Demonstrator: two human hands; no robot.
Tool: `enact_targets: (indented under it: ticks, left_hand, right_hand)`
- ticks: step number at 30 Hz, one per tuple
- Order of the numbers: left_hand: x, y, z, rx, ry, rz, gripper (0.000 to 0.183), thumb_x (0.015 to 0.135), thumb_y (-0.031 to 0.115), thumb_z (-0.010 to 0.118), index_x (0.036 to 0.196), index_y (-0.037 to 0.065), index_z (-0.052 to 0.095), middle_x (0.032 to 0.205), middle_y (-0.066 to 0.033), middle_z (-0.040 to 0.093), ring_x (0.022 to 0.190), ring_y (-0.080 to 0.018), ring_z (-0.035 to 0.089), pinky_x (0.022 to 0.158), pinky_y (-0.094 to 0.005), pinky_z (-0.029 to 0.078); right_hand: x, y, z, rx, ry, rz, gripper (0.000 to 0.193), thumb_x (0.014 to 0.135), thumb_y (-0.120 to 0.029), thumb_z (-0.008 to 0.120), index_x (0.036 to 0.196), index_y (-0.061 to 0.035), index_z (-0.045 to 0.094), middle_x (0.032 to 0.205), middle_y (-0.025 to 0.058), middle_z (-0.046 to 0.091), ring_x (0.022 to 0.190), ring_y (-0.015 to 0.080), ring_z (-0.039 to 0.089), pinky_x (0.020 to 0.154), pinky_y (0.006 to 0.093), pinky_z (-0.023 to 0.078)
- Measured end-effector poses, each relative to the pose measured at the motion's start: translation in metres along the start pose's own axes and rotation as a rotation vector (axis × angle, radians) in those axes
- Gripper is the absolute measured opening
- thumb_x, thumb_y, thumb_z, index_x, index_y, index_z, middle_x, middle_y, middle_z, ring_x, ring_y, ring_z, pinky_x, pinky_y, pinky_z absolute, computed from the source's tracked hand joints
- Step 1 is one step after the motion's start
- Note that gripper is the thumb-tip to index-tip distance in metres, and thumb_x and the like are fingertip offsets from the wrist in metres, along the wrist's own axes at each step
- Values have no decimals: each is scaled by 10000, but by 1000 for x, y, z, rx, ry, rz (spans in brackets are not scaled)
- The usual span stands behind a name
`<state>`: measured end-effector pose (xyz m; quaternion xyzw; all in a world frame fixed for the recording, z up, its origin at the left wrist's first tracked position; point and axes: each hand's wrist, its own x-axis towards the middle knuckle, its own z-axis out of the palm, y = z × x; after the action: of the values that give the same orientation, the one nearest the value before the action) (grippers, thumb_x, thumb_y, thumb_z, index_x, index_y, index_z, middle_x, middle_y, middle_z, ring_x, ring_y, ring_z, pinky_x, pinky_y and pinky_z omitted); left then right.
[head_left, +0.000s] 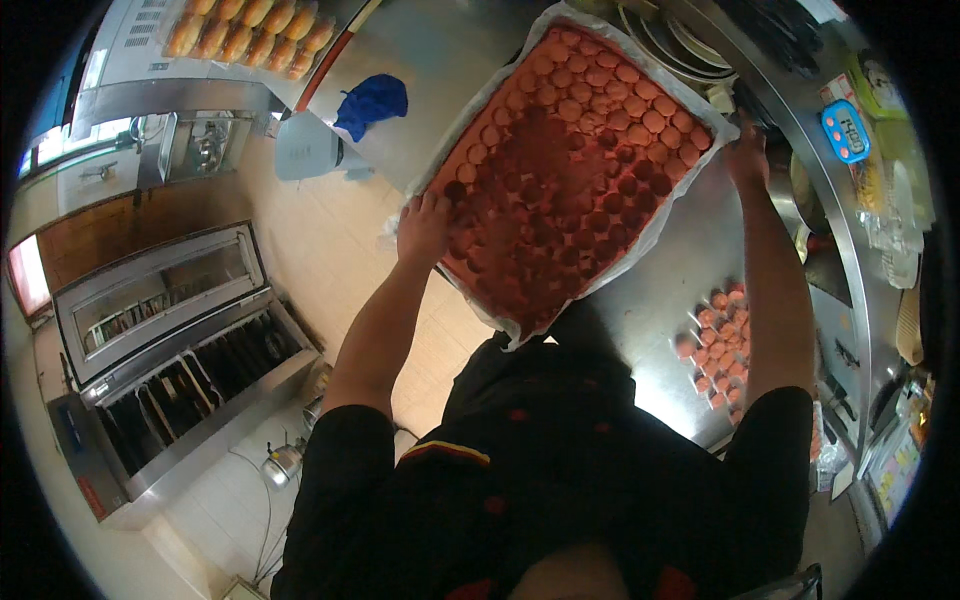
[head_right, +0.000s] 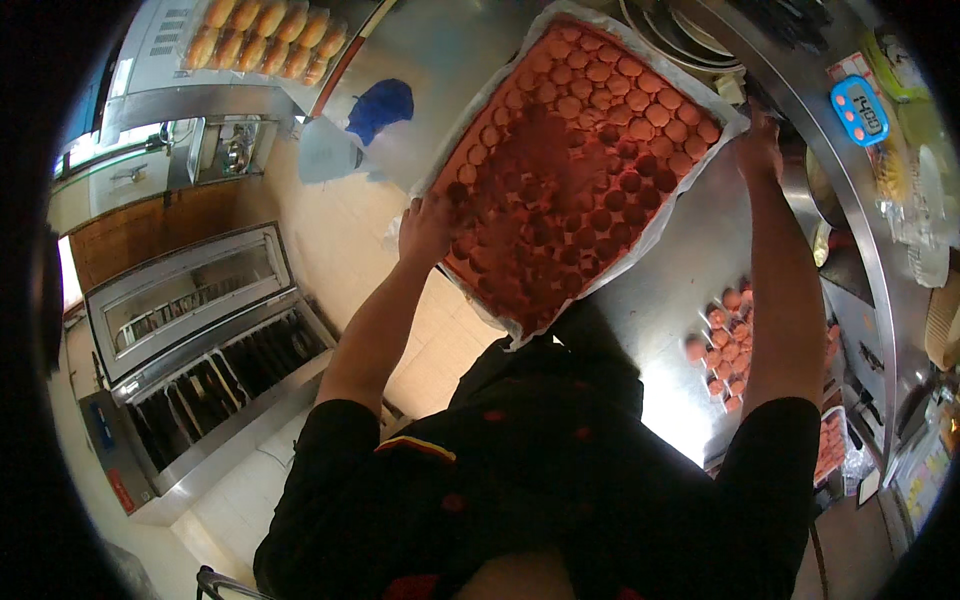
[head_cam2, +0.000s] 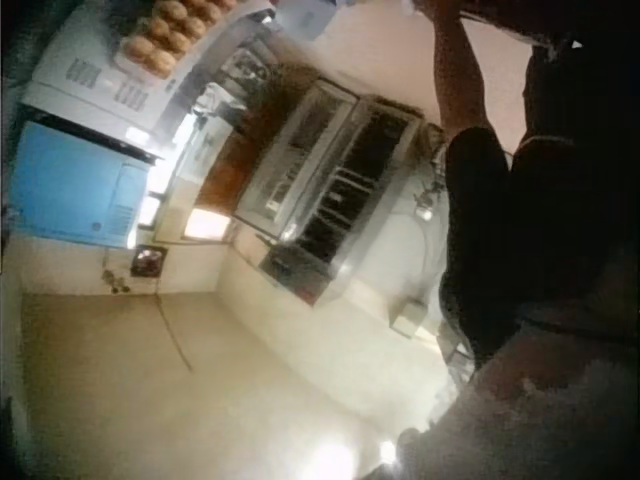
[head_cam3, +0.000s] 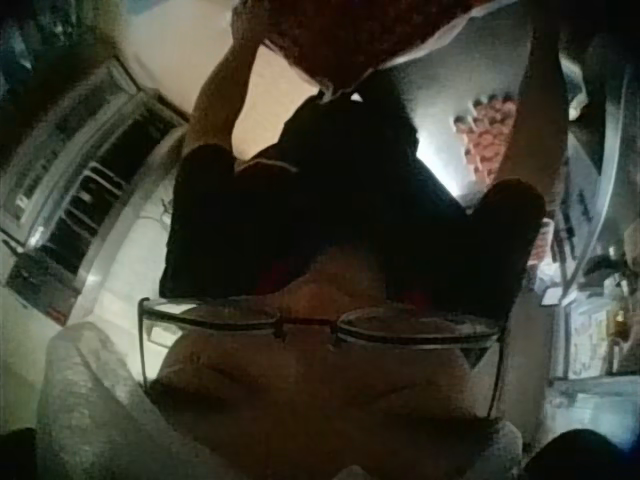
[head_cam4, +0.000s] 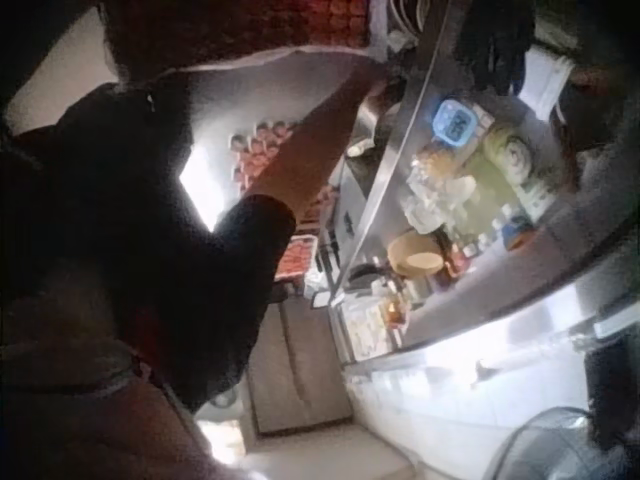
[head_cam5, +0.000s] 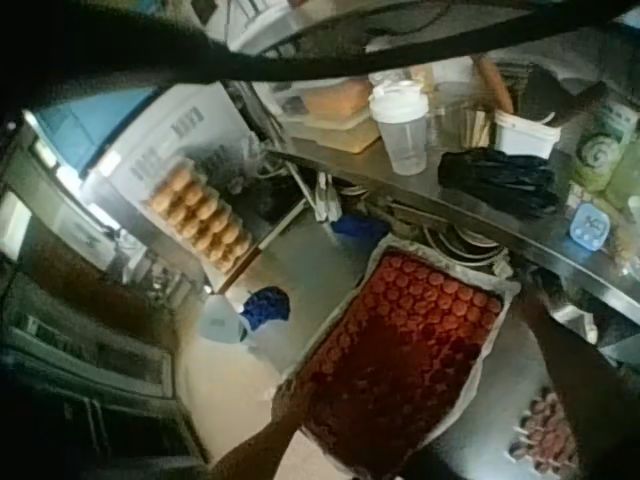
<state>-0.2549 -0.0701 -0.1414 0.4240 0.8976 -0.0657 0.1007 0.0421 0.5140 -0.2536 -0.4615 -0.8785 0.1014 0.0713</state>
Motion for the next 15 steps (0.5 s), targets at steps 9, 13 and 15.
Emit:
enact_targets:
  ticks: [9, 13, 15]
  left_hand:
    - [-60, 26, -4, -1156, 244, -537, 480, 884, -28, 661, 1342, 52, 543, 1252, -124, 668, 1168, -248, 657, 953, -367, 560]
    - [-105, 45, 3, -1426, 249, -586, 485, 878, -86, 630, 1338, 37, 535, 1297, -114, 638, 1163, -205, 651, 954, -324, 559]
    - [-111, 60, -18, -1494, 157, -651, 494, 872, -100, 628, 1338, 31, 533, 1308, -107, 622, 1168, -199, 641, 965, -315, 549]
  right_hand:
    - [38, -30, -5, -75, -330, 193, 592, 976, -185, 570, 1543, -209, 398, 1468, 235, 545, 1311, 449, 572, 1053, 519, 517]
    - [15, -23, 0, 27, -9, 142, 435, 1013, -237, 569, 1441, -178, 520, 1401, 194, 617, 1247, 430, 617, 1045, 507, 514]
    - [-2, -6, 1, 56, 49, 122, 391, 1014, -265, 583, 1392, -167, 573, 1393, 188, 623, 1262, 421, 610, 1038, 503, 514]
